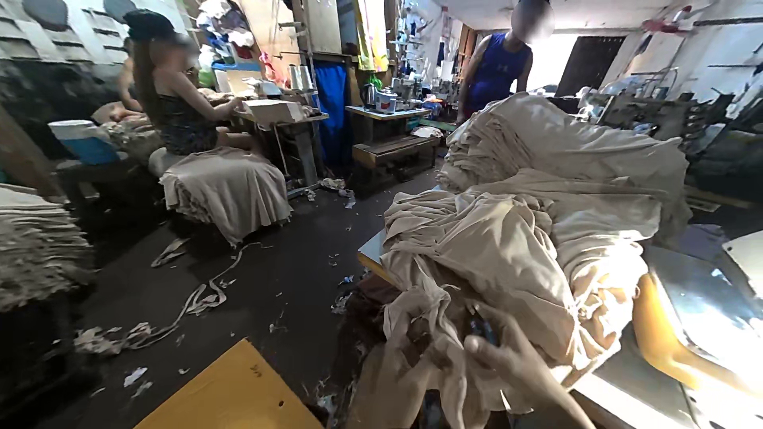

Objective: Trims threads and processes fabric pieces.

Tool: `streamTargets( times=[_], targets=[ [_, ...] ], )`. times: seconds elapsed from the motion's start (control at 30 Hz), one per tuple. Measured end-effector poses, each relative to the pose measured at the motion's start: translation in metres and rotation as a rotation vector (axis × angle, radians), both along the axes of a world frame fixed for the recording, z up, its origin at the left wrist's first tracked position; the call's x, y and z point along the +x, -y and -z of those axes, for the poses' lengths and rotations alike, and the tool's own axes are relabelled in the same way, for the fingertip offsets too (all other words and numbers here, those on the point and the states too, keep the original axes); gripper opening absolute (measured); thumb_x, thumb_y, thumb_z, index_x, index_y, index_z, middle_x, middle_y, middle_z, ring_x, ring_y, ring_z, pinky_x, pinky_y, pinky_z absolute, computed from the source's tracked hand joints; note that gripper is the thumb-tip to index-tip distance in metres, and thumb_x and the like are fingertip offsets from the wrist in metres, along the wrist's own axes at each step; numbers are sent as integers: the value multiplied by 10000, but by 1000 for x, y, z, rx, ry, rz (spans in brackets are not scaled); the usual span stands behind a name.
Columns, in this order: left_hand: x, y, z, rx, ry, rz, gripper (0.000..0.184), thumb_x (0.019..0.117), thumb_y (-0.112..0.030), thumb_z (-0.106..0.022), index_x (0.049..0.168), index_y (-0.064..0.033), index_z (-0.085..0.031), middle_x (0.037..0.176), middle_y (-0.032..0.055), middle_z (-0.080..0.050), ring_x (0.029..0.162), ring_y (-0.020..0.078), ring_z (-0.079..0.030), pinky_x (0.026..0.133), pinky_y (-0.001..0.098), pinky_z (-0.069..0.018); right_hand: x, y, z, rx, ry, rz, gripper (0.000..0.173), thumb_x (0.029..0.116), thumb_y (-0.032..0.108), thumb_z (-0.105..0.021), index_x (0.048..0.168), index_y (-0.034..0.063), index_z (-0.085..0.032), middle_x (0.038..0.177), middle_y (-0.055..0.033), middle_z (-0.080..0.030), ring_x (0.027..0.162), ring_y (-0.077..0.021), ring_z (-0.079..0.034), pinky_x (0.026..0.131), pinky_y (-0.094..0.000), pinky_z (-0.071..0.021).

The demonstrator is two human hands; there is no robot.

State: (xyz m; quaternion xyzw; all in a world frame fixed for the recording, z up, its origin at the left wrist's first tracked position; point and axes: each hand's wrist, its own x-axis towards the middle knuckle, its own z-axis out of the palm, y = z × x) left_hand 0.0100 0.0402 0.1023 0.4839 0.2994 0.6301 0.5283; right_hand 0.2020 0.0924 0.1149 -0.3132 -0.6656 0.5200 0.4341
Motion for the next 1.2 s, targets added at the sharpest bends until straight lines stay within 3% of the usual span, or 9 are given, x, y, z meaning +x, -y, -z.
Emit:
streamTargets(
  times=[0.17,0.33,0.47,0.6,0.8,0.9,0.97,1.07,1.2],
  targets=[
    [3,-3,6,86,-139,-72,563,878,30,-722,1368,73,-448,920,57,-704,765,150,-705,690,304,-628,-14,15,-2,-138,-27,63,202,894,234,-782,963,72,-683,736,42,-661,628,-40,-623,582,-219,-538],
    [-6,-4,9,102,-240,-267,510,839,-22,-746,1297,31,-528,957,57,-716,774,155,-719,698,324,-643,5,11,-9,-156,-87,279,181,869,172,-762,994,58,-698,817,8,-717,723,-63,-685,664,-239,-589],
    [-5,-11,18,2,-180,-149,396,976,-114,-513,1349,17,-505,1035,39,-680,874,147,-700,656,312,-612,11,14,-12,-70,-37,315,168,915,213,-727,995,66,-711,788,20,-706,682,-49,-671,635,-220,-581],
    [26,-17,5,-92,-81,-194,265,977,-209,-611,1101,19,-667,959,25,-703,840,92,-694,715,260,-603,-15,20,-4,-113,-73,213,130,989,169,-613,943,105,-716,705,80,-646,567,15,-571,521,-171,-490],
    [4,-29,9,12,-196,-456,152,921,-79,-645,1014,8,-729,887,29,-738,717,66,-701,625,222,-602,-10,9,-2,-211,-183,447,133,851,68,-704,795,113,-592,614,62,-552,490,-10,-507,449,-174,-439],
    [13,-20,10,53,-213,-306,174,907,-101,-697,1029,22,-719,899,34,-734,735,79,-704,649,244,-611,-8,10,-1,-194,-104,315,295,774,55,-770,1032,50,-625,785,19,-680,669,-58,-659,607,-227,-574],
    [23,-14,10,80,-235,-245,236,874,-89,-738,1061,45,-690,902,48,-722,742,90,-715,645,256,-632,-4,11,-3,-97,10,292,383,746,34,-722,1119,27,-634,861,23,-705,749,-47,-685,676,-236,-593],
    [9,-22,29,217,-440,-579,179,825,-104,-738,969,0,-720,886,38,-700,746,38,-676,639,204,-591,20,10,-11,409,327,684,266,693,61,-674,955,18,-675,758,51,-615,628,34,-547,555,-162,-478],
    [-9,-44,101,269,-772,-765,154,861,-189,-722,981,-101,-759,982,95,-655,718,71,-651,619,226,-586,42,23,10,749,832,786,165,740,137,-640,862,62,-721,800,-66,-704,630,-194,-669,519,-404,-541]
  ],
)
